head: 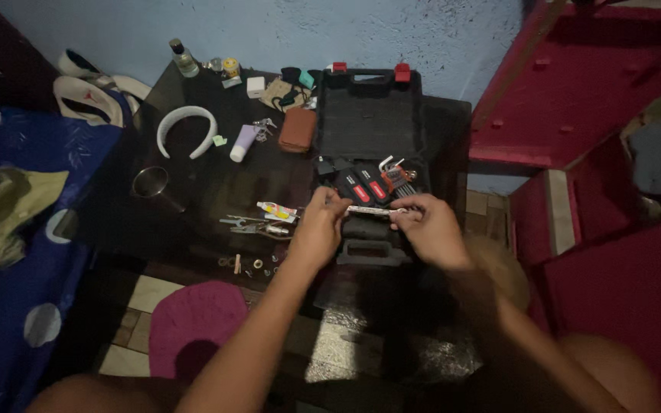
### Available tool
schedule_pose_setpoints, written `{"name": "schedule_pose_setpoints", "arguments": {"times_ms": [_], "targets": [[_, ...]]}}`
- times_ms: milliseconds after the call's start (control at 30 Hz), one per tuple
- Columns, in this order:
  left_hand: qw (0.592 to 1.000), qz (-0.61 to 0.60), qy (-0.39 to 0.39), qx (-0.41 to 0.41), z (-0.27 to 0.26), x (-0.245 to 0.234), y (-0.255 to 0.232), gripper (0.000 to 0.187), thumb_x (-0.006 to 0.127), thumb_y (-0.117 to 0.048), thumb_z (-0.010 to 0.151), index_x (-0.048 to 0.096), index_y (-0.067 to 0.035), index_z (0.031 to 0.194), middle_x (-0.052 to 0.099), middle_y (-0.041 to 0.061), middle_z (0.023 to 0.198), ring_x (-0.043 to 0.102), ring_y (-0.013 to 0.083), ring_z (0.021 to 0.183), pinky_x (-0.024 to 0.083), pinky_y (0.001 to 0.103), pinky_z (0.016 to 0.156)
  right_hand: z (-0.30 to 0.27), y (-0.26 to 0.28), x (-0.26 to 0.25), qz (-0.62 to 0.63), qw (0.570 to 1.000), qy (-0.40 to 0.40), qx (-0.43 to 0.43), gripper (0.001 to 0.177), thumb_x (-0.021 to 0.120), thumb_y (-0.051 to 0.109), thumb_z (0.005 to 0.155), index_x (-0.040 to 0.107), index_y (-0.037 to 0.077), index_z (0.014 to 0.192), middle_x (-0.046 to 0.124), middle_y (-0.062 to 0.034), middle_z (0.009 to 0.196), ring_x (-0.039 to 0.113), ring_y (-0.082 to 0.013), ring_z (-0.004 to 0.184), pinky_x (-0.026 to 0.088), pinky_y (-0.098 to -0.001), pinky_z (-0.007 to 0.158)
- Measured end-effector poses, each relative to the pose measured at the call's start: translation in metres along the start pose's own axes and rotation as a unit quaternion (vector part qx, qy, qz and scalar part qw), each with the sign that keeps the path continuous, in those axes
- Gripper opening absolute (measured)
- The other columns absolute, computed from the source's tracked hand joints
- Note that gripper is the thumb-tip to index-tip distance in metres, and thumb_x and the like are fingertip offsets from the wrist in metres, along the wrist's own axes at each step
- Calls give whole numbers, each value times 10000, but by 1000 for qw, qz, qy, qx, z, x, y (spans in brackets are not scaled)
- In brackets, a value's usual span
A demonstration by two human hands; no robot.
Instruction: The person sits at a small table in a bedroom and organizes hand tools into an open black toolbox. They handle a bit holder with screwdriver bits, sort small bits and hex keys, place a cordless drill, wrenches and pliers into the case, and arrange the tools neatly inside the compartments.
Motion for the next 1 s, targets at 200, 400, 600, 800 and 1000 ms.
{"name": "schedule_pose_setpoints", "arguments": {"times_ms": [200,400,600,800,1000], "targets": [[992,124,33,21,9,8,17,149,801,-97,780,784,-60,923,697,107,939,674,355,937,521,492,791,-9,43,13,-267,960,3,-86,156,763,156,852,795,105,995,725,-85,1019,686,-277,929,533,-404,845],[997,76,10,29,5,3,31,270,819,-93,760,780,-55,1024,740,154,964,678,370,943,541,472,825,-19,64,25,-353,925,8,-138,136,746,205,824,807,137,925,738,-52,990,636,-291,1038,446,-449,881],[999,34,1,7,4,-3,37,336,777,-48,805,759,-49,1140,749,174,1027,686,374,964,547,462,850,-30,65,44,-391,903,14,-175,163,751,266,804,815,150,899,732,-42,887,643,-273,941,453,-448,834],[996,-12,-86,-20,-12,-31,42,319,722,-37,857,710,18,1171,722,210,1166,670,389,1097,527,434,959,-35,74,47,-408,885,-53,-215,185,740,286,818,816,145,911,712,-42,870,624,-268,900,429,-450,797],[993,4,-73,-97,-36,-52,54,225,711,-102,903,743,5,1098,743,189,1108,692,367,1073,534,418,956,-32,71,50,-419,877,-61,-226,180,730,294,842,810,140,889,706,-30,875,616,-268,929,428,-460,826]]}}
Point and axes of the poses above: each hand's wrist, its own z-axis towards the middle knuckle, its own x-axis out of the palm, y = z × x, the point moved 9 cm from there along z, towards the middle knuckle
